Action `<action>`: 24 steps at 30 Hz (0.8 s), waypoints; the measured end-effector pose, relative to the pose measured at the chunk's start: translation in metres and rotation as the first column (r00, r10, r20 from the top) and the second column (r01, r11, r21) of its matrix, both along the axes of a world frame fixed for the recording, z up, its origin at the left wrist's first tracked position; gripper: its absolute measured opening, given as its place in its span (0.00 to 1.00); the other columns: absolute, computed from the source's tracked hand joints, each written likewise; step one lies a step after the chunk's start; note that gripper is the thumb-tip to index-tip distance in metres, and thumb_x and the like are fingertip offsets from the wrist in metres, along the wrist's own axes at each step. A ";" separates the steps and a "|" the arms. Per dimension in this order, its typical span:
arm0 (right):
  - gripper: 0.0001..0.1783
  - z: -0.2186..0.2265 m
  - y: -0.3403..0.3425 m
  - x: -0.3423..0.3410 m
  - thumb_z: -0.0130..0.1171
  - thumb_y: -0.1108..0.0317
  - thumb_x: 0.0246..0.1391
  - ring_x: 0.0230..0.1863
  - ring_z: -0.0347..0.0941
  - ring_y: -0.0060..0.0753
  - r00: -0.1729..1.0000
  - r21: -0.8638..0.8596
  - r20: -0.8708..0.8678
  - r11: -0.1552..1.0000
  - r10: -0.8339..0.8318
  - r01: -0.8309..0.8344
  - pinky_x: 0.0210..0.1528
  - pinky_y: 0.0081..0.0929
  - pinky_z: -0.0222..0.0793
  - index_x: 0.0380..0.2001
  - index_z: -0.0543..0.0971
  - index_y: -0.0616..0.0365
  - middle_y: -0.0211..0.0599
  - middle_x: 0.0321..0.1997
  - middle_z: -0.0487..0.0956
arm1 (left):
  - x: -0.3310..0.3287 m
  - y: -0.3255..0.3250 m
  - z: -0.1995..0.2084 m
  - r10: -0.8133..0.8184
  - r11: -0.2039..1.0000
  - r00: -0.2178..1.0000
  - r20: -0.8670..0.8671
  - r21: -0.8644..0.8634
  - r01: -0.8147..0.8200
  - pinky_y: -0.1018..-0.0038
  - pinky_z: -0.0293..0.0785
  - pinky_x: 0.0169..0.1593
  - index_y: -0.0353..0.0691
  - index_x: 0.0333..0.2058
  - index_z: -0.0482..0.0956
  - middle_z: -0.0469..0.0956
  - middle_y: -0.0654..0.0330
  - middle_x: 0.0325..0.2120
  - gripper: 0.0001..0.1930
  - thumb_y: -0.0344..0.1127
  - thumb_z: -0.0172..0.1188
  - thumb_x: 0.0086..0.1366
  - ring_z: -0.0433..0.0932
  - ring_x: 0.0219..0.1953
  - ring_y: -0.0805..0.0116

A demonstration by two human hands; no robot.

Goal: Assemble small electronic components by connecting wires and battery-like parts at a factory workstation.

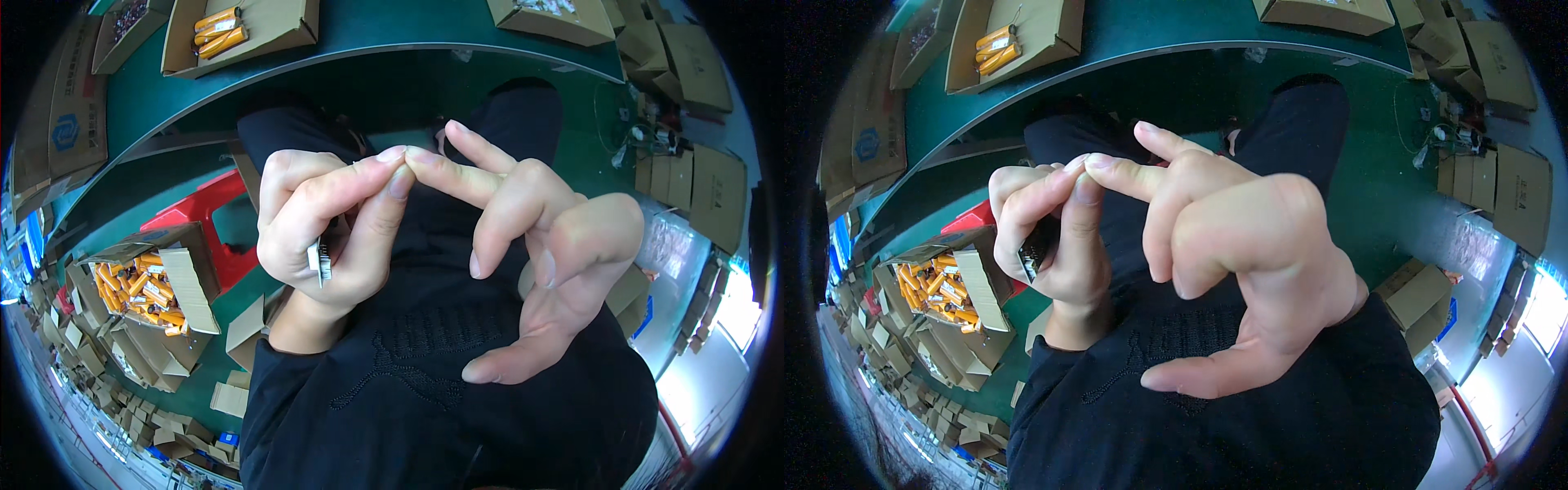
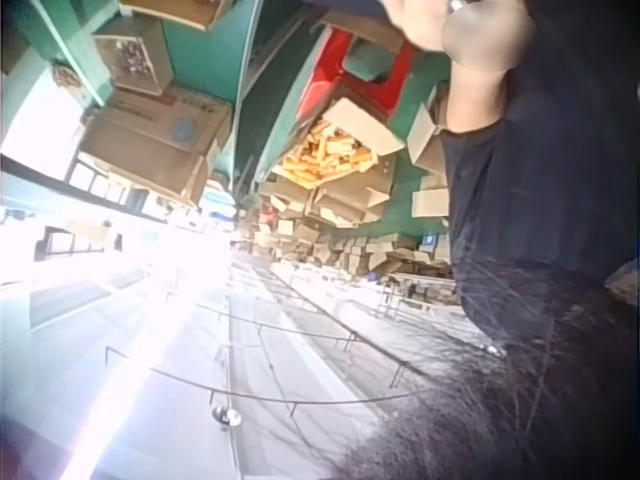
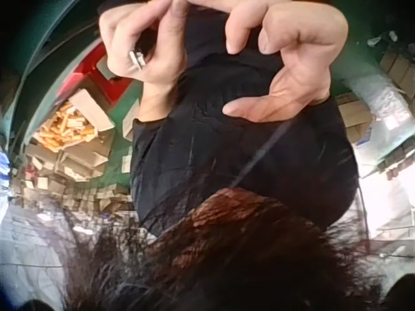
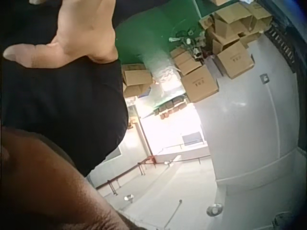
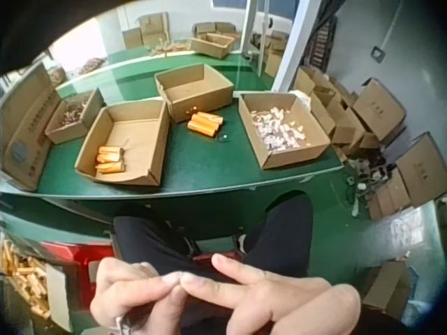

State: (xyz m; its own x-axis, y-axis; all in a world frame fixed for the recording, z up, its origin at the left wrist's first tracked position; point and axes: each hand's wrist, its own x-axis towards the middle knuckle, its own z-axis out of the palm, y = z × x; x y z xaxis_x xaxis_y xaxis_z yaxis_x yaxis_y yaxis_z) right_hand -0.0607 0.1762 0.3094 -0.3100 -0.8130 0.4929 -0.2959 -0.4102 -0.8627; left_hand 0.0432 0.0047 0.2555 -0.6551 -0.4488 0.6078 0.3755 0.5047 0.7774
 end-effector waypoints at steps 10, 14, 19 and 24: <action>0.42 0.007 0.002 -0.015 0.82 0.67 0.37 0.57 0.76 0.77 0.999 0.058 0.011 0.997 0.042 -0.042 0.75 0.70 0.44 0.49 0.62 0.44 0.38 0.40 0.74 | 0.002 0.001 0.000 -0.025 0.998 1.000 0.012 0.064 0.025 0.84 0.63 0.27 0.39 0.39 0.89 0.72 0.65 0.29 0.14 0.22 0.75 0.52 0.65 0.25 0.78; 0.42 0.010 0.004 -0.023 0.83 0.66 0.36 0.54 0.78 0.75 0.996 0.076 -0.004 0.993 0.086 -0.085 0.76 0.67 0.46 0.48 0.61 0.44 0.38 0.40 0.73 | 0.000 0.001 0.000 -0.064 0.994 0.998 -0.009 0.093 0.064 0.85 0.63 0.27 0.39 0.39 0.89 0.72 0.65 0.29 0.14 0.22 0.75 0.52 0.65 0.25 0.79; 0.42 0.007 -0.003 -0.024 0.83 0.66 0.36 0.55 0.77 0.75 0.995 0.073 0.036 0.993 0.091 -0.093 0.76 0.66 0.46 0.49 0.61 0.44 0.40 0.42 0.73 | 0.002 0.001 0.003 -0.072 0.994 0.997 0.013 0.088 0.070 0.84 0.63 0.27 0.39 0.39 0.89 0.72 0.65 0.29 0.14 0.22 0.75 0.52 0.66 0.25 0.79; 0.43 -0.007 0.025 -0.059 0.83 0.65 0.37 0.56 0.76 0.76 0.990 0.059 0.089 0.992 0.108 -0.113 0.76 0.65 0.45 0.49 0.61 0.44 0.42 0.44 0.73 | 0.003 0.000 0.003 -0.081 0.995 0.997 0.018 0.060 0.080 0.84 0.64 0.28 0.39 0.38 0.89 0.72 0.65 0.29 0.14 0.22 0.75 0.52 0.66 0.26 0.78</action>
State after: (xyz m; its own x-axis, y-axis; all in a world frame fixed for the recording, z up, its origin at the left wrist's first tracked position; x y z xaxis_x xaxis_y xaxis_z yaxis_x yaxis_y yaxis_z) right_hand -0.1195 0.2016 0.3027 -0.2552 -0.8736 0.4145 -0.1756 -0.3797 -0.9083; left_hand 0.0464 0.0049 0.2587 -0.7026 -0.4285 0.5681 0.3969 0.4266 0.8127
